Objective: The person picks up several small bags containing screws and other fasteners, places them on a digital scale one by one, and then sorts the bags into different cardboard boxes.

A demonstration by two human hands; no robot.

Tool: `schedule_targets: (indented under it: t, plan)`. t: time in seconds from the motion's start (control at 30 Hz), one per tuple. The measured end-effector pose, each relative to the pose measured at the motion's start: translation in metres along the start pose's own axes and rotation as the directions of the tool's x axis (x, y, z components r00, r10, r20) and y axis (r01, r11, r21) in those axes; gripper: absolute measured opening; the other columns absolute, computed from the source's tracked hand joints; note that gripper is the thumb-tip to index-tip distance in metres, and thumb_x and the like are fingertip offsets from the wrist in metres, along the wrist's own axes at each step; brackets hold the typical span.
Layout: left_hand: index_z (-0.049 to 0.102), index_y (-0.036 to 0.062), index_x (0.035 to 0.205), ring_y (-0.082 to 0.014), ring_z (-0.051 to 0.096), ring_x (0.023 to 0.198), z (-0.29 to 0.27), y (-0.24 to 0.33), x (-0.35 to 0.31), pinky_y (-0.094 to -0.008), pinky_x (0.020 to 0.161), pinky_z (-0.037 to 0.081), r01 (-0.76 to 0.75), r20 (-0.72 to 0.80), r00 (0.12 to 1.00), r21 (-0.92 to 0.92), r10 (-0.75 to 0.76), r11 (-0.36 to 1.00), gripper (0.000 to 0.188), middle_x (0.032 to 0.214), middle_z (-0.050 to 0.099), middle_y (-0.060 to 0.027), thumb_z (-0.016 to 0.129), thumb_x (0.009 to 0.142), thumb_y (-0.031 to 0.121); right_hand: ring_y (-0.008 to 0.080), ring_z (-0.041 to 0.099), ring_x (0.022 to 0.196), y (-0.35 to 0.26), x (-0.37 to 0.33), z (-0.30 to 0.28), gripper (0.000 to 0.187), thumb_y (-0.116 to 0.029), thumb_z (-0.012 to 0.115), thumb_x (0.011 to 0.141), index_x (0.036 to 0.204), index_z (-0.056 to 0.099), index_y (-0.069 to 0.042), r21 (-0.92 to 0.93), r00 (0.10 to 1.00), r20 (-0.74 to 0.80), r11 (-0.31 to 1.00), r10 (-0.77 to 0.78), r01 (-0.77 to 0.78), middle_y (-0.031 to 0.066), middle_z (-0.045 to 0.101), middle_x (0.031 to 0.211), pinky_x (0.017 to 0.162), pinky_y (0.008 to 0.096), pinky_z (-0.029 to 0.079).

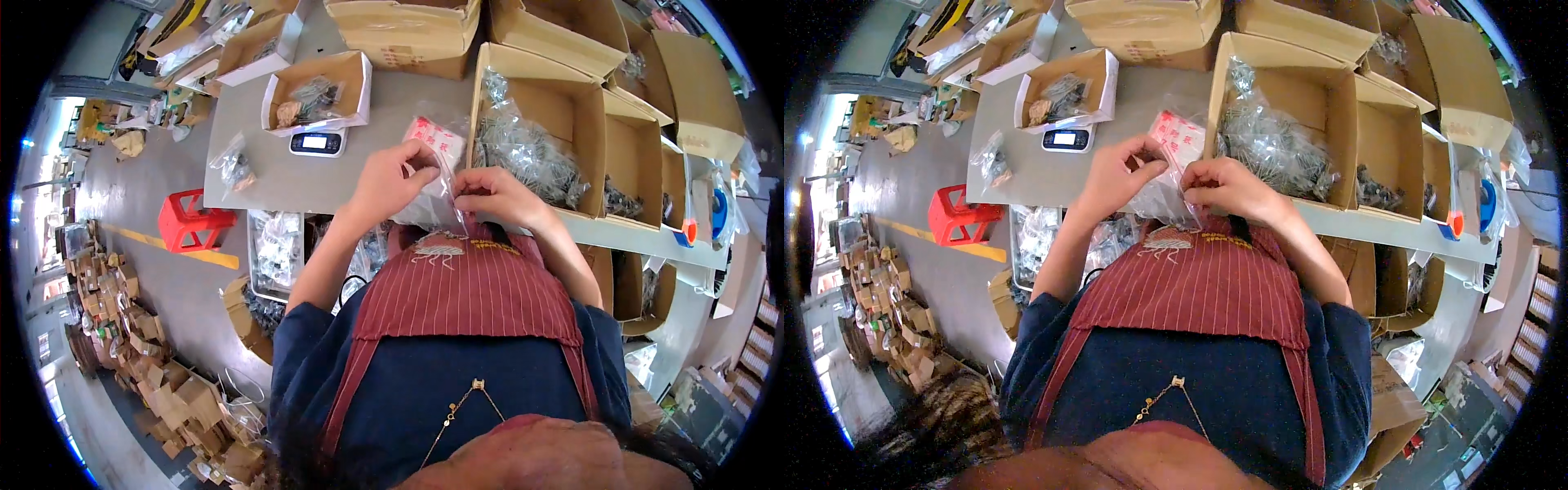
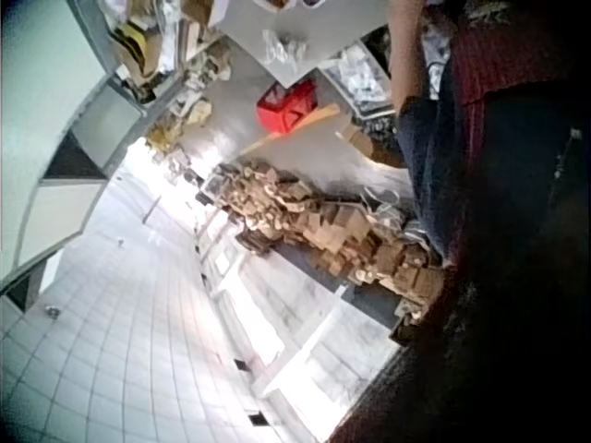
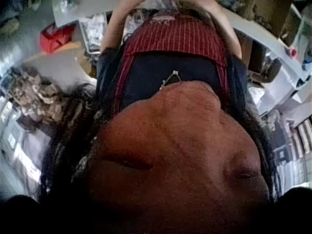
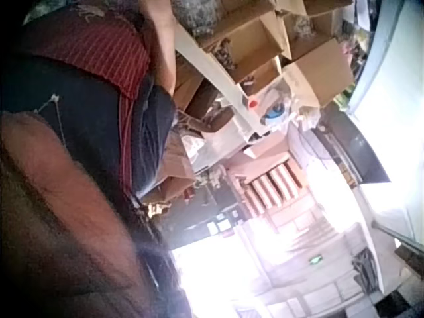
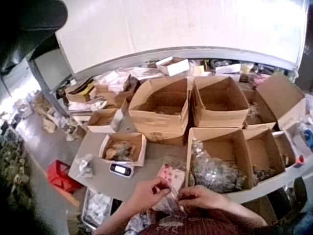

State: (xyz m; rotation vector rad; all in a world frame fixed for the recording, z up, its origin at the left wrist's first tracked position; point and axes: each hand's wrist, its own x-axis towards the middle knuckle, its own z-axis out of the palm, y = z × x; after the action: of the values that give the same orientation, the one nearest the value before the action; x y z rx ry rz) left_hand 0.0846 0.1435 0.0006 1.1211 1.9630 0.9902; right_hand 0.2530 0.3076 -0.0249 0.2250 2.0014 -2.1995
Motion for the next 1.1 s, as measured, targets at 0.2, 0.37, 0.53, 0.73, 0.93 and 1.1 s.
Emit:
schedule_targets:
  t: [0.2,0.37,0.53,0.73,0.93,1.1]
  plan:
    - [0.066,0.0022,0.092,-0.0263,0.068,0.073,0.007,0.008,-0.001,-0.0346,0.066,0.052,-0.116,-0.452,0.826,0.449,0.337,0.886,0.023,0.082,0.07,-0.0138,0.072,0.083,0.022,0.0042,0.052,0.061,-0.014,-0.01,0.003,0.011,-0.009,0.066,0.089,0.089,0.06,0.0,-0.115,0.985,-0.167,0.991,0.047,-0.067,0.0006,0.06,0.072,0.051,0.0236,0.041]
    - [0.067,-0.0005,0.085,-0.0098,0.06,0.062,0.016,0.043,-0.017,-0.0269,0.057,0.047,0.07,0.056,0.996,-0.009,-0.069,0.998,0.027,0.071,0.067,-0.0086,0.064,0.094,0.025,0.0118,0.057,0.067,-0.008,-0.005,0.012,0.019,-0.014,0.071,0.082,0.082,0.063,0.003,-0.192,0.952,-0.252,0.974,-0.171,0.124,0.0062,0.065,0.072,0.062,0.0311,0.047]
    - [0.067,-0.0004,0.088,-0.0145,0.064,0.062,0.029,0.027,-0.014,-0.0286,0.058,0.049,0.001,-0.012,1.0,-0.269,-0.005,0.963,0.024,0.068,0.066,-0.0083,0.058,0.097,0.021,0.0045,0.048,0.062,-0.026,-0.011,0.014,0.013,-0.013,0.066,0.086,0.08,0.065,-0.002,0.223,0.974,-0.189,0.972,0.121,-0.078,0.0007,0.064,0.074,0.053,0.0233,0.036]
    - [0.064,0.0014,0.084,-0.0088,0.059,0.061,0.04,0.004,-0.007,-0.0225,0.05,0.042,0.123,0.176,0.984,-0.575,-0.025,0.809,0.024,0.07,0.063,-0.003,0.058,0.095,0.022,0.0058,0.051,0.062,-0.035,-0.017,0.023,0.017,-0.016,0.059,0.094,0.083,0.065,-0.004,0.237,0.973,-0.198,0.969,0.115,-0.066,-0.0011,0.06,0.073,0.054,0.0225,0.037]
    - [0.062,0.0019,0.078,-0.0098,0.059,0.056,0.052,-0.014,-0.01,-0.0225,0.046,0.041,0.057,0.061,0.998,-0.735,-0.017,0.675,0.024,0.067,0.063,-0.0041,0.059,0.093,0.021,0.0043,0.047,0.064,0.002,-0.005,0.016,0.019,-0.015,0.056,0.097,0.085,0.062,-0.001,-0.037,0.975,-0.221,0.999,-0.022,0.014,-0.0019,0.058,0.07,0.054,0.0235,0.038]
    - [0.063,0.0032,0.075,-0.0085,0.058,0.055,0.051,-0.003,-0.013,-0.0229,0.045,0.042,0.07,0.014,0.997,-0.674,-0.082,0.735,0.025,0.065,0.063,-0.0036,0.058,0.093,0.021,0.0047,0.045,0.062,-0.001,-0.001,0.022,0.017,-0.011,0.055,0.095,0.085,0.06,0.001,-0.179,0.95,-0.285,0.981,-0.129,0.079,-0.0003,0.053,0.065,0.054,0.0261,0.039]
